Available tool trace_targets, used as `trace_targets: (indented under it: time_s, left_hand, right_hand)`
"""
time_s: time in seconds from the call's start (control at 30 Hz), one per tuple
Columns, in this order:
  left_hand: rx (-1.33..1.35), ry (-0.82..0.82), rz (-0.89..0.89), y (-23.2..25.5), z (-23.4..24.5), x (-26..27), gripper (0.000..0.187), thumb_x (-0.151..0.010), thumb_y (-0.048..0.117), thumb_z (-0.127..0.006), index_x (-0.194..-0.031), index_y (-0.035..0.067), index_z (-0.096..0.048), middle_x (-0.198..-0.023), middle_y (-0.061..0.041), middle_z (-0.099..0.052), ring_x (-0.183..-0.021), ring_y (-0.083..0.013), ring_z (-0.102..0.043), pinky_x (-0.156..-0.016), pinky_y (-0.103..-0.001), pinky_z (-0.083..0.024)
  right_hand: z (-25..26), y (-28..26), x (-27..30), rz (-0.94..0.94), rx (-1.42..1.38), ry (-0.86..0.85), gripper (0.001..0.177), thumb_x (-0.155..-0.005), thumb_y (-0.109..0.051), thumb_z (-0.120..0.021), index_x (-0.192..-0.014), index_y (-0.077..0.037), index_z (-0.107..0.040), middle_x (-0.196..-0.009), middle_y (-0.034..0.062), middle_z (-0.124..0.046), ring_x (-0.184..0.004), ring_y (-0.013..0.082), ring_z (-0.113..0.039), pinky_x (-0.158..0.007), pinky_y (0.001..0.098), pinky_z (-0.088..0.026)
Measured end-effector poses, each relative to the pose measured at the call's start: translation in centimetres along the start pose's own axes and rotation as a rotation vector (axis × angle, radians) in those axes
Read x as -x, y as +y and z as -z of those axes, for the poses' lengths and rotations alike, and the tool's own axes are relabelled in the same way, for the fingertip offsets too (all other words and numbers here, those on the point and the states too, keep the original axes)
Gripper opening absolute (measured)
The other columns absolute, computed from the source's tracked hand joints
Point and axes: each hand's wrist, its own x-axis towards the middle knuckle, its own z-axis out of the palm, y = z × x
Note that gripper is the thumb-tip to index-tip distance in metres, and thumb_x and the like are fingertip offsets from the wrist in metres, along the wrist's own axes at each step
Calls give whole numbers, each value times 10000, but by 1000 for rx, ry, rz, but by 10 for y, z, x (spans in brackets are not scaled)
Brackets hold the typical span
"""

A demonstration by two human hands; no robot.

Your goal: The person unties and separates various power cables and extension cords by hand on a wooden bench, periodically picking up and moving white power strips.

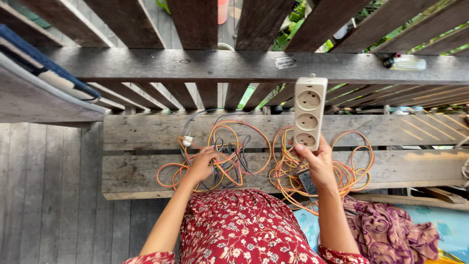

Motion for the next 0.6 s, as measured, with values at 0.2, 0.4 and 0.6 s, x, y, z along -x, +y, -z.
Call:
trace_targets:
  time_s: [0.2, 0.4, 0.6]
  left_hand:
    - [250, 129, -8, 61, 102, 19, 181, -749, -66, -694, -880, 51, -652, -1098, -45, -771, -1427, -307, -543, -1136, -421, -435]
    - [397, 176, 85, 76, 142, 31, 98, -813, 2, -747, -870, 38, -676, -1089, -19, -767, -1467, -313, -458, -1129, -444, -427]
    - [444, 172, 17, 52, 139, 33, 105, -812, -46, -727, -867, 26, -674, -1055, -49, -769, -1433, -319, -517, -1216, -449, -347]
  right_hand:
    - [14, 3, -3, 90, -12, 79, 253, -957, -134, -714, -1176, -49, -622, -996, 78, -736, -710, 100, -614, -599, 232, -466]
    - [43, -10, 4, 234, -131, 188, 286, -991, -119, -736, -1223, -69, -577, -1033, 105, -730, -672, 100, -579, -577, 226, -435]
    - [81, -17, 27, 287, -87, 334, 339, -1033, -87, -749, -1322, -54, -574, -1076, 118, -716, -698, 115, -576, -620, 241, -456]
